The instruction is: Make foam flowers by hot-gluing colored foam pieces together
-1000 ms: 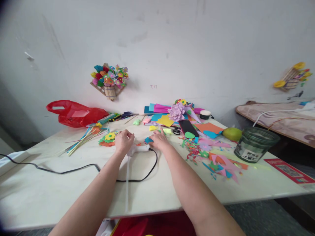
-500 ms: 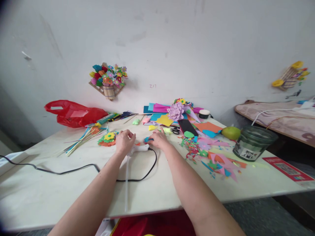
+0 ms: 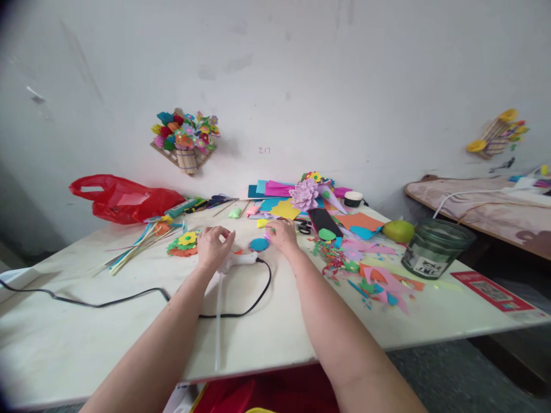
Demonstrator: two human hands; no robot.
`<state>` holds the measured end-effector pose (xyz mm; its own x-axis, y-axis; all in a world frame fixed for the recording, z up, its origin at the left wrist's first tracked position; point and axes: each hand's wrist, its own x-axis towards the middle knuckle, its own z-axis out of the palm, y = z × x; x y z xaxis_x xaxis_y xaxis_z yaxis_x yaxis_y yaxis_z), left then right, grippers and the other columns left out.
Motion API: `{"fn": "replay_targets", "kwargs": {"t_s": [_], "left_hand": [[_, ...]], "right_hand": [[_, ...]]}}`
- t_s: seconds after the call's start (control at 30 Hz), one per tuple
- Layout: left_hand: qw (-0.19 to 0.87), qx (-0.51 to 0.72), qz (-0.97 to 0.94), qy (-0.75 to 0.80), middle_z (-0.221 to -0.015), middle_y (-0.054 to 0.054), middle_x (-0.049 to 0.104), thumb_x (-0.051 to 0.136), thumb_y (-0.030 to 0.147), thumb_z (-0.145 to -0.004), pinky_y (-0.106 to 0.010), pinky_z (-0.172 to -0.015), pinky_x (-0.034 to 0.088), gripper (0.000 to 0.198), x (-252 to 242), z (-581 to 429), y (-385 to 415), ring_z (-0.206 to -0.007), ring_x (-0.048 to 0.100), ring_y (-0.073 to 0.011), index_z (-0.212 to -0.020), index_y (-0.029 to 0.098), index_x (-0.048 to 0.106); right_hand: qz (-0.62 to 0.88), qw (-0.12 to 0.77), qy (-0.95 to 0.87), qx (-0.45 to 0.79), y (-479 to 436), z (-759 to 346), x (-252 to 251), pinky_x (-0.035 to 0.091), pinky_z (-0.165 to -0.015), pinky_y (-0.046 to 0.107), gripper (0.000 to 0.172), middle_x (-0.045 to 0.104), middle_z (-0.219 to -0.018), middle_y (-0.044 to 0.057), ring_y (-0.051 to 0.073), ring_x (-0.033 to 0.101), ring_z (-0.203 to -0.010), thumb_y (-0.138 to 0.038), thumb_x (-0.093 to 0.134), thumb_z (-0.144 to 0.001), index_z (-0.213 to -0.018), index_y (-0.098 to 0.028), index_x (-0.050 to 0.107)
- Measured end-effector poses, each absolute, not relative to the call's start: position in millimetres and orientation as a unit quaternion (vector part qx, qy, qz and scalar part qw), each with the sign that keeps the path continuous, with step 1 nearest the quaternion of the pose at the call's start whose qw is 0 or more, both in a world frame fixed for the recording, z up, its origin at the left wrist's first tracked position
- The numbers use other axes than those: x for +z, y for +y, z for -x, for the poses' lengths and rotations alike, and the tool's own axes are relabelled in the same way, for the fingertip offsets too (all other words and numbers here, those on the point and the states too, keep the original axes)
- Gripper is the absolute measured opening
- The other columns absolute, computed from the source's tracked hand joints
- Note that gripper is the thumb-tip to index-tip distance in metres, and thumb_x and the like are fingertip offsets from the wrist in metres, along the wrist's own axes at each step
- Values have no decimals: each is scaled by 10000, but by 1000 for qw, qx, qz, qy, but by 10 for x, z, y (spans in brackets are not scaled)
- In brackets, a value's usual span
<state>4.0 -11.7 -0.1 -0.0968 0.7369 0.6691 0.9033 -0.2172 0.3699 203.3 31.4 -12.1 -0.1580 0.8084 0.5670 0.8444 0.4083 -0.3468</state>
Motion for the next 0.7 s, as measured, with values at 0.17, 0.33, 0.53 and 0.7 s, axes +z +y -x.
{"fn": "replay_targets", "kwargs": {"t_s": [0.17,0.33,0.53,0.7], "left_hand": [[95,-394,708,-578,-823,-24,676,513,319,-753,-363,-974,254,165,19,-69,-144,-980,514,-210,-721,242,655],[85,-381,729,-563,-857,-7,691,472,269,-774,-387,-1040,163,260,28,-107,-149,-1004,510,-203,-968,247,644],[84,-391,718,-570,-846,-10,699,453,198,-762,-395,-1027,200,344,22,-77,-134,-1017,503,-212,-1083,206,576],[95,-429,685,-581,-785,-14,701,453,154,-737,-407,-976,279,339,0,-26,-99,-964,525,-221,-1048,191,584]], "right_hand": [[679,377,-629,-26,286,-2266,-19,410,-747,285,291,686,-931,62,203,604,-869,-252,431,-797,-937,-207,683],[727,332,-601,-7,261,-2395,41,412,-753,320,290,677,-951,91,245,603,-907,-217,443,-753,-912,-203,686],[674,265,-688,54,248,-2432,51,414,-827,320,464,613,-1133,64,245,561,-1021,-151,502,-659,-1107,-221,601],[628,214,-746,58,265,-2417,-5,428,-837,317,541,574,-1193,68,258,542,-1059,-156,550,-658,-1195,-220,541]]}}
